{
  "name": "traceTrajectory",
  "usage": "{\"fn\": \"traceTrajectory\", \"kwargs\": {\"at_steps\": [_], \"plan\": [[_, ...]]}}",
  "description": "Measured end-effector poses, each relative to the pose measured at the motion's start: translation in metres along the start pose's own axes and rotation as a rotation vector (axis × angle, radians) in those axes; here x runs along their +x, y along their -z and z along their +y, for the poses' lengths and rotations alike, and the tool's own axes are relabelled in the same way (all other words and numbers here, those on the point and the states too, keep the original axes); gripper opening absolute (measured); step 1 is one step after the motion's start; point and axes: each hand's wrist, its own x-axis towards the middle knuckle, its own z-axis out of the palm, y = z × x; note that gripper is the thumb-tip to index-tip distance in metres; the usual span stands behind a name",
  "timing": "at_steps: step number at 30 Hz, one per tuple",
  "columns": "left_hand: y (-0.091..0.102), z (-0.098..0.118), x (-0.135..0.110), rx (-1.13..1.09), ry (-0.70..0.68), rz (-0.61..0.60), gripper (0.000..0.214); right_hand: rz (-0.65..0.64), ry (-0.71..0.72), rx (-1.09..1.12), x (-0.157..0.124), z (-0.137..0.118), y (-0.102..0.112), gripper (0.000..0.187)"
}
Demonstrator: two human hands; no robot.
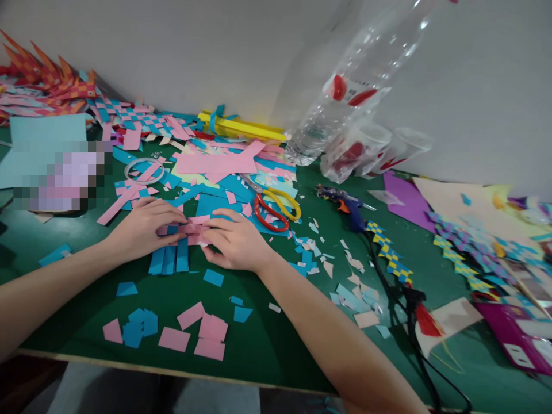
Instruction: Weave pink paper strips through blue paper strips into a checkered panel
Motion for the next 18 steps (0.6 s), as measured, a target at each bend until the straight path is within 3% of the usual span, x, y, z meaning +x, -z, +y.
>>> {"fn": "traceTrajectory", "kwargs": {"at_steps": [3, 9, 15, 18], "plan": [[-0.0030, -0.0033, -0.0003, 0.011, -0.011, -0.013, 0.019, -0.037, -0.003, 0.007, 0.0008, -0.0005, -0.0007, 0.015], [-0.0046, -0.0031, 0.0012, -0.001, -0.016, 0.006, 0.015, -0.070, -0.009, 0.003, 0.0008, -0.0015, -0.0011, 0.020], [-0.0009, -0.0001, 0.0018, -0.023, -0.012, 0.019, 0.020, 0.102, -0.065, -0.056, -0.0001, -0.0017, 0.0024, 0.013], [0.0003, 0.0005, 0.0017, -0.027, -0.006, 0.015, 0.019, 0.097, -0.013, -0.098, 0.0004, 0.0001, 0.0033, 0.009]]}}
